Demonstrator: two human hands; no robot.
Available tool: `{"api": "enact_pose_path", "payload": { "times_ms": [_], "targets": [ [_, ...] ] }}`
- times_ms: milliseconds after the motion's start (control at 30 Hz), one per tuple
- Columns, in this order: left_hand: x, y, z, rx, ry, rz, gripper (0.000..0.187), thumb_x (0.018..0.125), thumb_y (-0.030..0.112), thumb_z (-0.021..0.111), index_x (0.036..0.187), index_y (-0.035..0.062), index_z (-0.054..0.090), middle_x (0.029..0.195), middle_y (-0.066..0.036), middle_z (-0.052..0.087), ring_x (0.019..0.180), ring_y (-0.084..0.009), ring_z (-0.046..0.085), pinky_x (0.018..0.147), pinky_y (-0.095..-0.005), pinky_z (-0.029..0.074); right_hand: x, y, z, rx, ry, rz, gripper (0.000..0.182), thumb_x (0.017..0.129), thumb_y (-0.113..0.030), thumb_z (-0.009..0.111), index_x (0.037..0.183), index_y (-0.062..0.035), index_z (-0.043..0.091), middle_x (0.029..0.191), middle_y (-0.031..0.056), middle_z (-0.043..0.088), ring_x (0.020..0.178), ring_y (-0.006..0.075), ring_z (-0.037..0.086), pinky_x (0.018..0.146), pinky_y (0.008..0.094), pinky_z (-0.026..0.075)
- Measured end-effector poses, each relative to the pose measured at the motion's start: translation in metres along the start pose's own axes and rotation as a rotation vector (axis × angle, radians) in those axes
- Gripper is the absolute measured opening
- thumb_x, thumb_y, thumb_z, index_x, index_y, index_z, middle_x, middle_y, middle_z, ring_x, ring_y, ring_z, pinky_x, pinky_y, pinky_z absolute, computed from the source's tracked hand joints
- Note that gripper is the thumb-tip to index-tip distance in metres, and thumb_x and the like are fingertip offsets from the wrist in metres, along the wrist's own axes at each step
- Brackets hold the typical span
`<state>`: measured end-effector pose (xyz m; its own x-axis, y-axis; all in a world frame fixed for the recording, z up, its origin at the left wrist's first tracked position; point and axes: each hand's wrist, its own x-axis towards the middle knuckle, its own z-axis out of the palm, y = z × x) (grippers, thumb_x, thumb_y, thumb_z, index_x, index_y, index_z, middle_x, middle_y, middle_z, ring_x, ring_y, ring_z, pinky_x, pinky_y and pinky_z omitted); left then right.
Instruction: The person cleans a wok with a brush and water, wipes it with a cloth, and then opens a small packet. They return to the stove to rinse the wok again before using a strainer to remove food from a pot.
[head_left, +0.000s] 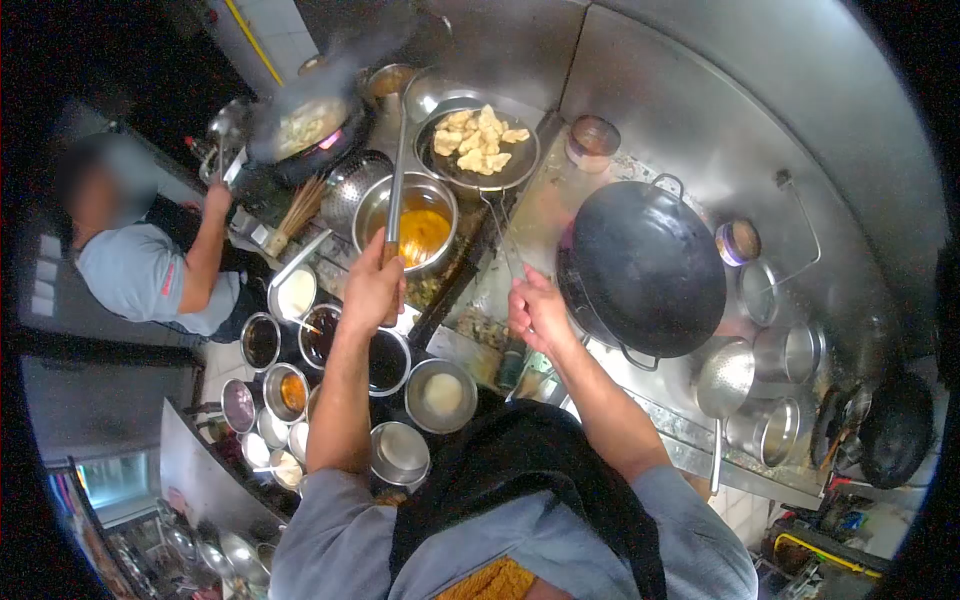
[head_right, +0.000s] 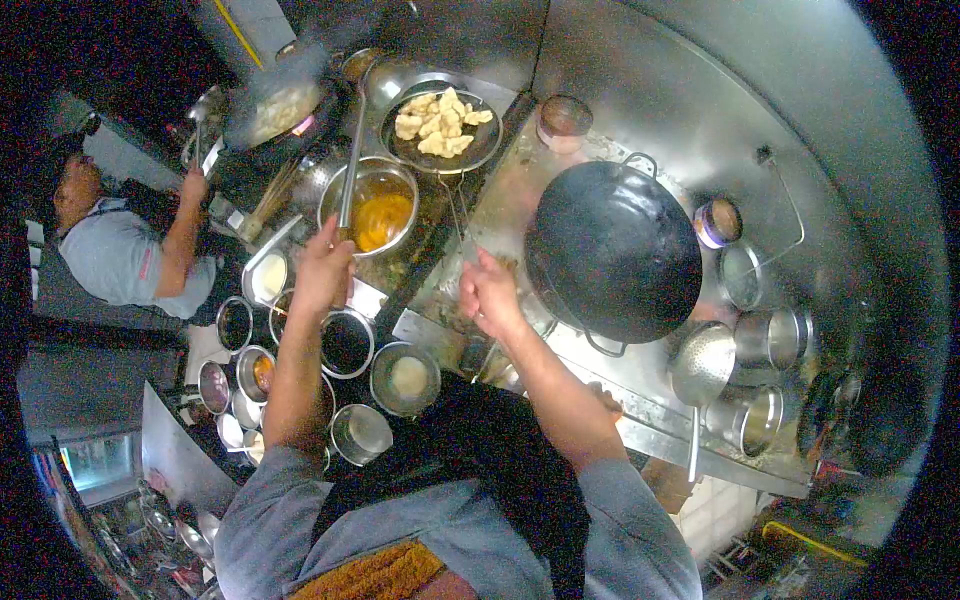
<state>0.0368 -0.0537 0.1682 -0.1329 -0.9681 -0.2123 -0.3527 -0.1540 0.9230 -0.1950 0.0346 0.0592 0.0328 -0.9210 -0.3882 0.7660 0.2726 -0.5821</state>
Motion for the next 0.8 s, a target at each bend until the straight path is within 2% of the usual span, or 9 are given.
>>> {"api": "enact_pose_path", "payload": {
  "times_ms": [133,233,367,433,500,600,700,733,800],
  "targets": [
    [-0.007,-0.009,0.001,-0.354,-0.105,-0.087,0.054,0.095,0.012,0.053,0.147,0.0094,0.038,0.067,-0.002,0.054,0.043,-0.0122,0.049,0.037,-0.0270,0.042,-0.005,0.000,0.001,0.025,0.028,-0.015,0.054,0.100,-0.010,0.046,0.149,-0.0102,0.022,0.064,0.0006,0.045,0.042,0.0105,0.038,0.037,0.0265,0.031],
    [-0.012,-0.016,0.002,-0.498,-0.083,-0.162,0.045,0.095,0.015,0.054,0.139,0.0097,0.045,0.066,-0.002,0.054,0.042,-0.0132,0.049,0.036,-0.0276,0.042,-0.008,-0.001,-0.003,0.015,0.003,-0.001,0.069,0.091,-0.002,0.045,0.153,-0.0108,0.016,0.063,-0.0009,0.045,0.042,0.0115,0.039,0.038,0.0277,0.031],
    [-0.013,-0.034,-0.003,-0.729,-0.125,-0.244,0.033,0.096,0.019,0.055,0.127,0.0114,0.051,0.067,-0.002,0.054,0.043,-0.0124,0.049,0.037,-0.0267,0.040,-0.030,-0.015,0.009,-0.008,0.005,-0.001,0.055,0.093,-0.002,0.044,0.144,-0.0099,0.029,0.063,-0.0012,0.044,0.041,0.0107,0.038,0.038,0.0275,0.030],
    [-0.017,-0.046,-0.007,-1.074,-0.347,-0.318,0.022,0.096,0.023,0.057,0.115,0.0125,0.053,0.070,-0.001,0.056,0.045,-0.0113,0.048,0.037,-0.0255,0.038,-0.040,-0.020,0.012,-0.018,0.004,-0.014,0.046,0.094,-0.003,0.045,0.138,-0.0095,0.036,0.063,-0.0014,0.044,0.040,0.0101,0.037,0.037,0.0270,0.030],
    [-0.027,-0.047,-0.004,-1.228,-0.457,-0.344,0.021,0.097,0.025,0.056,0.115,0.0134,0.055,0.073,0.001,0.054,0.047,-0.0099,0.048,0.038,-0.0239,0.036,-0.052,-0.029,0.013,-0.052,-0.073,-0.025,0.037,0.098,-0.006,0.045,0.134,-0.0098,0.042,0.062,-0.0019,0.043,0.039,0.0090,0.036,0.036,0.0254,0.029],
    [-0.059,-0.039,0.009,-1.433,-0.632,-0.425,0.022,0.099,0.024,0.052,0.118,0.0128,0.056,0.073,0.002,0.050,0.047,-0.0078,0.045,0.038,-0.0230,0.036,-0.078,-0.036,0.004,-0.099,-0.040,0.001,0.042,0.100,-0.010,0.047,0.141,-0.0105,0.041,0.061,-0.0020,0.043,0.038,0.0080,0.036,0.035,0.0230,0.029],
    [-0.096,-0.028,0.015,-1.460,-0.579,-0.451,0.019,0.099,0.024,0.052,0.114,0.0133,0.056,0.071,0.003,0.051,0.045,-0.0079,0.046,0.037,-0.0235,0.036,-0.103,-0.046,-0.002,-0.159,-0.076,0.018,0.043,0.100,-0.012,0.049,0.142,-0.0103,0.040,0.061,-0.0018,0.044,0.037,0.0073,0.035,0.035,0.0217,0.028],
    [-0.113,-0.024,0.018,-1.455,-0.474,-0.470,0.039,0.101,0.025,0.046,0.137,0.0077,0.046,0.071,0.003,0.048,0.042,-0.0059,0.041,0.033,-0.0218,0.033,-0.115,-0.048,-0.002,-0.172,-0.045,0.021,0.046,0.099,-0.011,0.050,0.144,-0.0104,0.039,0.062,-0.0019,0.044,0.038,0.0071,0.035,0.035,0.0216,0.028],
    [-0.149,-0.029,0.030,-1.440,-0.512,-0.463,0.028,0.101,0.026,0.049,0.125,0.0111,0.051,0.069,0.004,0.046,0.041,-0.0050,0.040,0.030,-0.0225,0.032,-0.145,-0.051,-0.020,-0.212,0.040,0.034,0.050,0.098,-0.009,0.051,0.146,-0.0104,0.036,0.063,-0.0018,0.045,0.040,0.0069,0.033,0.035,0.0212,0.027]
  ]
}}
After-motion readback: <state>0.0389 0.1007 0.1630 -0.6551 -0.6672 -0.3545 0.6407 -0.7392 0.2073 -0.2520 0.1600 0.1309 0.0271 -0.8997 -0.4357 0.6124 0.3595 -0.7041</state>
